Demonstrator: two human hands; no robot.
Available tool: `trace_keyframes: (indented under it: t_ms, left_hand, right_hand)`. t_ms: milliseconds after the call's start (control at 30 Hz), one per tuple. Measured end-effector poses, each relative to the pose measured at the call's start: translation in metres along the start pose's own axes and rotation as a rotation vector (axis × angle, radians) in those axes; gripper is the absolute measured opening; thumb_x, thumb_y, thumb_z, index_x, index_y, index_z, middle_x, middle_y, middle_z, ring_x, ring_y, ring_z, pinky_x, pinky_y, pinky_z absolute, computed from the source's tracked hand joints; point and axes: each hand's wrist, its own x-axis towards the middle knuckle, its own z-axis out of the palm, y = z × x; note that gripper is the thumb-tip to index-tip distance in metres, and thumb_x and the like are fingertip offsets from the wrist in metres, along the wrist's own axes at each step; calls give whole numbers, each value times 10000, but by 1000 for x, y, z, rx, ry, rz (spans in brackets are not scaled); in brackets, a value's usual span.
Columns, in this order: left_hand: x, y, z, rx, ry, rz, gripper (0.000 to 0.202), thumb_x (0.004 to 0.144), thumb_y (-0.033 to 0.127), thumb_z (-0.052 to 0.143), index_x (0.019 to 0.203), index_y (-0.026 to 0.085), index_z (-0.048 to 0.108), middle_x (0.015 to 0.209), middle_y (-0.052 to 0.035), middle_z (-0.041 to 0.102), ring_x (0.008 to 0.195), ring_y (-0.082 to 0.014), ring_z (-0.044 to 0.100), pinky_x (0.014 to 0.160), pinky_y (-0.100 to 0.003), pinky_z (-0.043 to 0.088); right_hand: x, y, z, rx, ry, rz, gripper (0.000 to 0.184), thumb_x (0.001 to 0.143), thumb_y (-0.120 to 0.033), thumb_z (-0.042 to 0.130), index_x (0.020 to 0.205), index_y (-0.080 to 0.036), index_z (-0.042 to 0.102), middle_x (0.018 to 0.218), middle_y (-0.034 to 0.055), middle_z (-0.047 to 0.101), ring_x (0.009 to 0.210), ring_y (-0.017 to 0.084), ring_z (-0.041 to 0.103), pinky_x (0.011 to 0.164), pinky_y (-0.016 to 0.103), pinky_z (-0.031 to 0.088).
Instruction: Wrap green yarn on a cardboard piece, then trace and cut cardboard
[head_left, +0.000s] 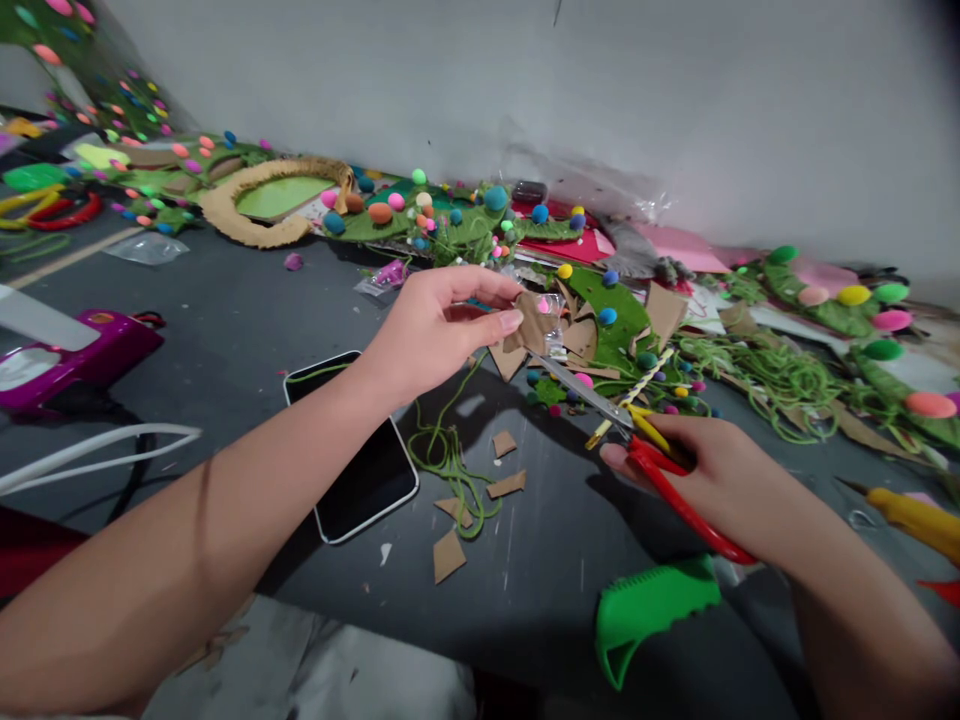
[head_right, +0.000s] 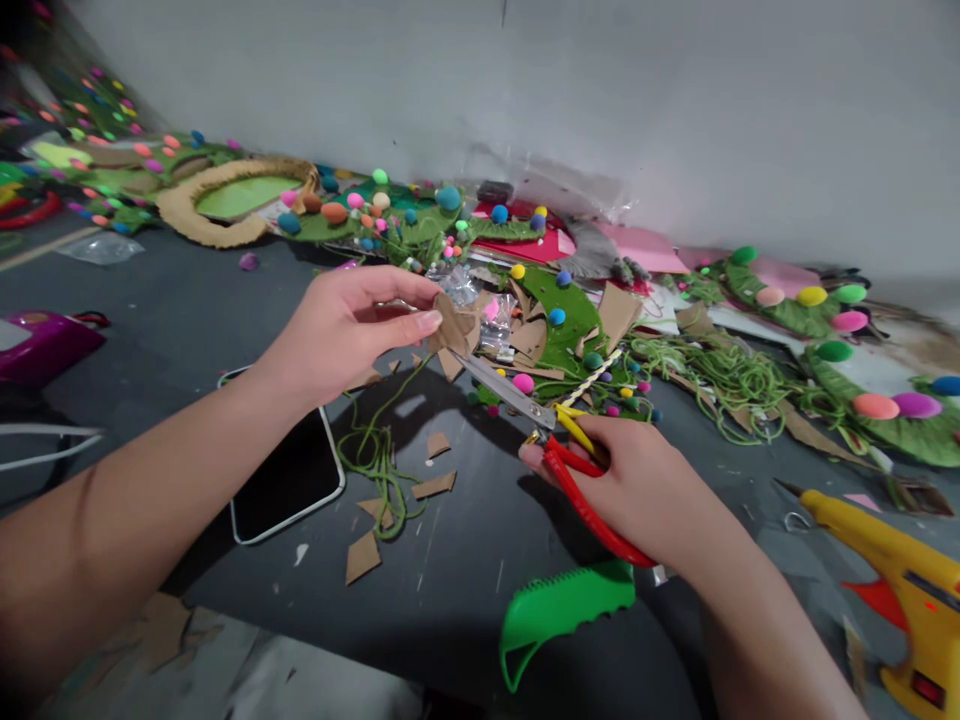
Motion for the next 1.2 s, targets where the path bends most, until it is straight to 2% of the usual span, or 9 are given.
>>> trace_keyframes:
  t_ms: [133,433,700,833,967,1133,1200]
  left_hand:
    - [0,-1,0,3,7,-14,166,822,198,838,987,193,824,977,-36,828,870,-177,766,822,-315,649]
    - [2,-3,-1,-27,-11,-24,151,821,183,842,970,193,826,951,-28,822,852,-169,768,796,-309,652]
    - [1,-3,0,1,-12,-13,153,817,180,832,969,193,823,994,-41,819,914,-190,763,858,-343,644]
    - [1,-2,0,24,-11,-25,147,806,173,834,952,191,824,982,-33,823,877,-180,756,824,-323,641]
    - [1,-1,-1,22,-1,-18,166,826,193,839,992,199,829,956,-23,822,846,-170,755,822,-322,640]
    - [2,0,-2,-12,21,-23,158,843,180,824,1000,188,806,989,-37,821,882,-178,759,869,-342,642]
    - [3,1,-2,-41,58,-42,173,842,159,820,1012,183,794,1004,-42,816,899,-177,757,855,-329,643]
  right_hand:
    - [0,-2,-1,8,-11,18,583,829,-753,748,686,-213,581,588,-28,497,558,138,413,529,276,331]
    - [-1,-4,-4,12,-25,69,612,770,-795,771,704,-196,662,609,-16,529,582,145,412,550,283,335]
    - [-2,-2,-5,-14,-14,32,650,739,-835,768,747,-186,748,607,-13,540,610,150,416,561,281,339]
    - [-2,-4,-3,-61,34,-17,728,727,-910,711,661,-185,704,560,-10,496,586,141,361,558,293,327]
    - [-1,-2,0,-99,43,5,772,707,-962,669,617,-195,655,532,-12,462,574,140,324,549,305,311]
    - [3,-1,-2,-157,-5,71,729,704,-944,684,674,-216,709,582,25,568,585,177,433,561,316,355]
    - [5,-2,-6,-155,16,108,719,693,-933,703,701,-214,719,588,33,584,580,185,462,556,317,360]
